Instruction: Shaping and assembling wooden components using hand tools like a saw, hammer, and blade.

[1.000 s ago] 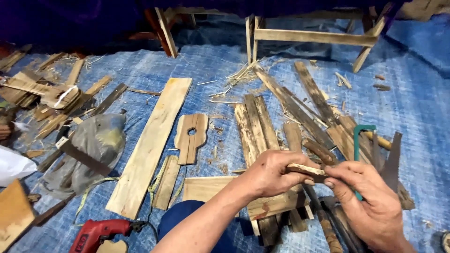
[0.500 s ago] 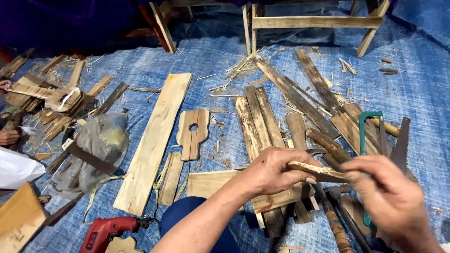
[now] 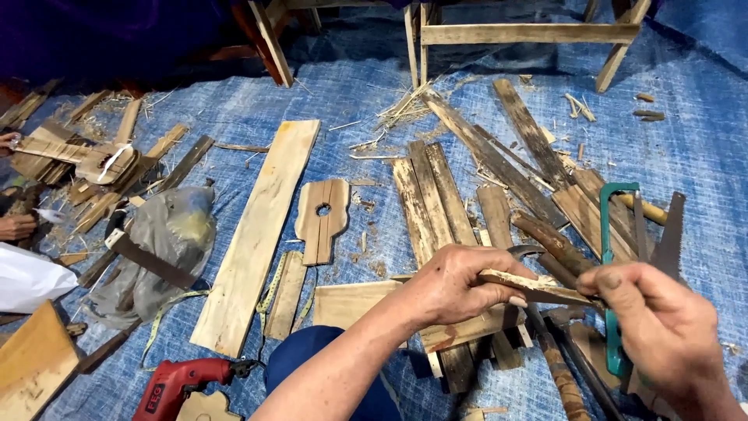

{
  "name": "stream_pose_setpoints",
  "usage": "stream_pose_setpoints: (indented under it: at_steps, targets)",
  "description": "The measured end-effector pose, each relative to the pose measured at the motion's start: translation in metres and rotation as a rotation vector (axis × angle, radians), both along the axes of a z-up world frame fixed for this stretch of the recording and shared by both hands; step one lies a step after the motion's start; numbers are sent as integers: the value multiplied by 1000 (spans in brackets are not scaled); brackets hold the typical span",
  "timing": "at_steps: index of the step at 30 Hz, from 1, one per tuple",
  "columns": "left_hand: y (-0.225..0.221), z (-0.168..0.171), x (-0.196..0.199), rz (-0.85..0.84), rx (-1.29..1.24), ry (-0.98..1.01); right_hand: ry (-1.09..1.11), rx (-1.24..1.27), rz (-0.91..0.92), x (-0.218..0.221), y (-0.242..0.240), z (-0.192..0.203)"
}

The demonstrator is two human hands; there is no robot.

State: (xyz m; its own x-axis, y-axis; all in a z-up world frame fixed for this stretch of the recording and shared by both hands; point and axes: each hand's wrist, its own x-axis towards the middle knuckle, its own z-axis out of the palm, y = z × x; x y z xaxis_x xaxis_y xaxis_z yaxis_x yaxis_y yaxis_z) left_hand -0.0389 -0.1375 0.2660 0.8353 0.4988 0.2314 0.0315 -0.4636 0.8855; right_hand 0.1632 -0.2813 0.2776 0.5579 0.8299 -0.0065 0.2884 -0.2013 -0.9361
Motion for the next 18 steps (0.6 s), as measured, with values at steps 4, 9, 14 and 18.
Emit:
stream_pose_setpoints:
  at_steps: [4,9,14,18]
  targets:
    - [-2,5,0,3,-14,-6,-466,204,237,-16,-2,-1]
    - [-9,14,1,37,-31,38,-733,376,191,-26,-1,-15]
    - [-6,9,1,31,-54,31,-563,418,147,-14,-3,-24]
    - [-6,7,0,27,-75,14,-414,260,70,-9,-8,-4]
